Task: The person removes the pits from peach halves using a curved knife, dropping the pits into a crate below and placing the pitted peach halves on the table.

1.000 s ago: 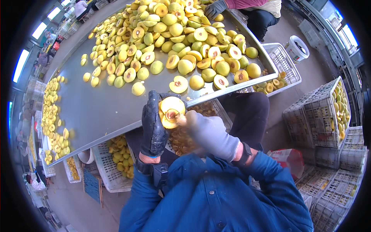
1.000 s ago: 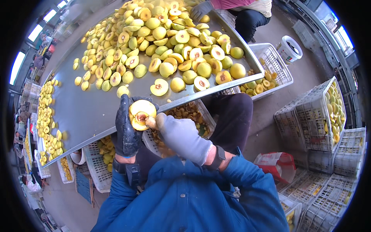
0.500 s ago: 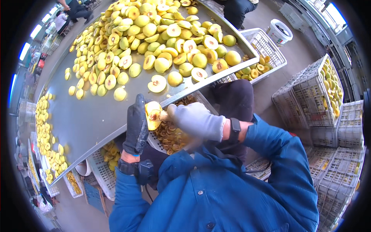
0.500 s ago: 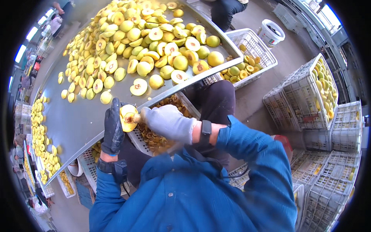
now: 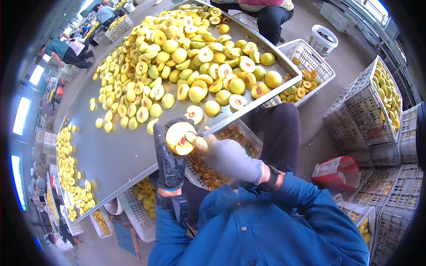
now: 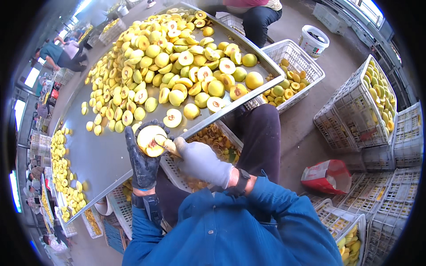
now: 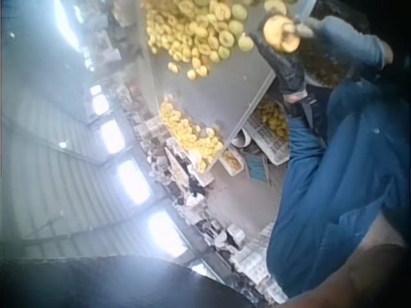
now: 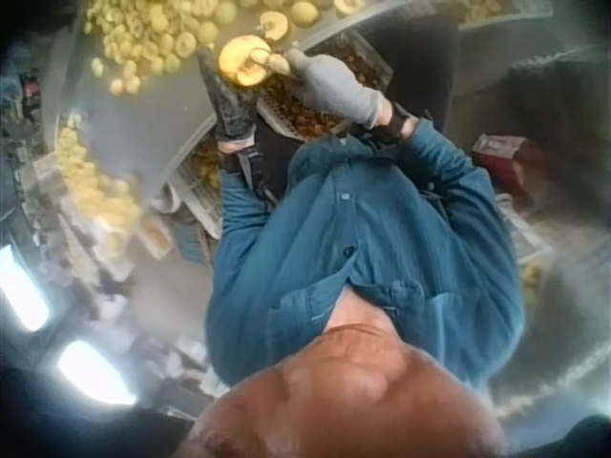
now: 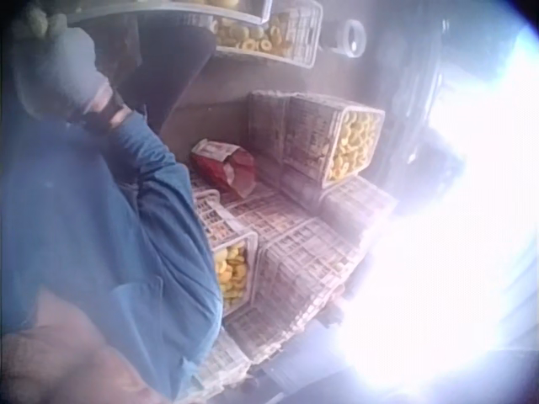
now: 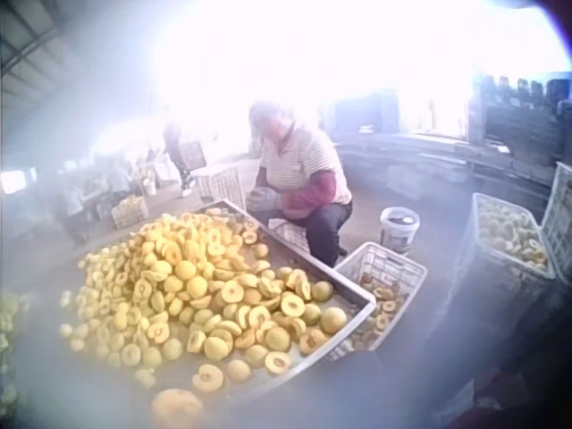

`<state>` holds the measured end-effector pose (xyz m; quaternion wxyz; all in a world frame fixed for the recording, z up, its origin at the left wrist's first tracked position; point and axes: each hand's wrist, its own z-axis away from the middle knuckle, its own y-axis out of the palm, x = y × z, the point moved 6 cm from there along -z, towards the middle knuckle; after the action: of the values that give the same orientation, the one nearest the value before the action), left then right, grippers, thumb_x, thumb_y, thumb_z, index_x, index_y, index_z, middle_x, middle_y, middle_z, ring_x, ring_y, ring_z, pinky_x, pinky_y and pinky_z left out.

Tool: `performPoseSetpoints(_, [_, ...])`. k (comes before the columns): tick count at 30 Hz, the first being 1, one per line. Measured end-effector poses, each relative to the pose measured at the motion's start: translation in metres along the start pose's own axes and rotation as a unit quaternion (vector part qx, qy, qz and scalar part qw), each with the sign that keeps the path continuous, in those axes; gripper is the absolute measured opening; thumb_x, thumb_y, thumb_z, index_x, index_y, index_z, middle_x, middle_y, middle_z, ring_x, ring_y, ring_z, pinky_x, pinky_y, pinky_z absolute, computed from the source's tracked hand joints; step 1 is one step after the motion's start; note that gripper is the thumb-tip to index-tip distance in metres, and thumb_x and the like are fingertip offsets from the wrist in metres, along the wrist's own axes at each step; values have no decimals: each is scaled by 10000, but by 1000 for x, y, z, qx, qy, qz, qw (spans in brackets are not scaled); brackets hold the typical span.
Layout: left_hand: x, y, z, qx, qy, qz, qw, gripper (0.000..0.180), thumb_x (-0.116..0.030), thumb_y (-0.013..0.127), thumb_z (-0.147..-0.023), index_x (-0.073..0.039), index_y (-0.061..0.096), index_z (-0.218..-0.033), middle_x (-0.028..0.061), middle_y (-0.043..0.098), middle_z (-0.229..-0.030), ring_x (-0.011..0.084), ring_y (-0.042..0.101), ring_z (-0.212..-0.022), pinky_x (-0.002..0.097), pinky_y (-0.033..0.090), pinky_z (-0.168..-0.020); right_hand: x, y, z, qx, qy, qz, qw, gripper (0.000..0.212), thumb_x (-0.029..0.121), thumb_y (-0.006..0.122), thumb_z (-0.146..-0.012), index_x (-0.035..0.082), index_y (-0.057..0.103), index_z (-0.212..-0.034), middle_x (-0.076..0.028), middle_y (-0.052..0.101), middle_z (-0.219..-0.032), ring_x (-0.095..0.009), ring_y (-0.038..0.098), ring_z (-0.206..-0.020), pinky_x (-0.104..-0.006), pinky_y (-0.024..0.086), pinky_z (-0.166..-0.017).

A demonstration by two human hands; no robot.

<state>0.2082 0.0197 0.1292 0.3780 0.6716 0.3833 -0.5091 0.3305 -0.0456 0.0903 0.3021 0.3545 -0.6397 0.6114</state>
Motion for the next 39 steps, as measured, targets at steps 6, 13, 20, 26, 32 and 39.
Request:
performPoseSetpoints(6, [-5, 10, -6, -59, 78, -28, 995, 442, -342, 385, -1037, 34, 459, -1258, 185, 584, -1155, 288, 604, -1045, 448, 523, -931, 29, -12, 2, -66, -24, -14, 997, 248, 156, 613, -825, 29, 460, -973, -217, 603, -684, -415, 624, -663, -501, 483, -571])
performPoseSetpoints(13, [-2, 10, -9, -143, 86, 118, 979, 498, -392, 285, -1039, 17, 493, -1232, 173, 591, -1143, 306, 592, -1036, 474, 509, -928, 38, -11, -1, -94, -74, 49, 992, 181, 131, 568, -870, 38, 429, -940, -185, 583, -643, -409, 616, -615, -499, 477, -534])
performPoseSetpoints(20, [-5, 14, -11, -151, 89, 127, 976, 488, -402, 292, -1026, -10, 514, -1216, 153, 602, -1123, 282, 604, -987, 461, 528, -869, 36, -10, -4, -85, -112, 42, 989, 199, 127, 571, -863, 26, 418, -938, -184, 595, -653, -406, 617, -612, -498, 480, -534])
performPoseSetpoints(26, [-15, 15, -19, -126, 133, 49, 982, 453, -344, 307, -1036, 19, 531, -1185, 166, 607, -1116, 286, 623, -965, 433, 543, -856, 29, -19, -14, -6, -61, 12, 998, 245, 137, 600, -841, 14, 431, -969, -200, 612, -690, -414, 617, -643, -496, 474, -558])
performPoseSetpoints(32, [-34, 19, -28, -132, 209, -111, 963, 352, -242, 431, -1002, 55, 544, -1153, 178, 624, -1072, 278, 645, -912, 415, 570, -796, 30, -25, -26, -29, -63, -36, 997, 240, 144, 612, -837, 18, 440, -946, -213, 593, -663, -429, 610, -646, -499, 468, -560])
performPoseSetpoints(39, [-28, 24, -38, -63, 171, -14, 983, 383, -263, 507, -983, 36, 506, -1222, 187, 604, -1143, 274, 617, -1009, 403, 551, -852, 29, -28, -22, -58, -54, -47, 996, 247, 144, 612, -831, 8, 461, -971, -219, 618, -712, -430, 620, -679, -523, 471, -588])
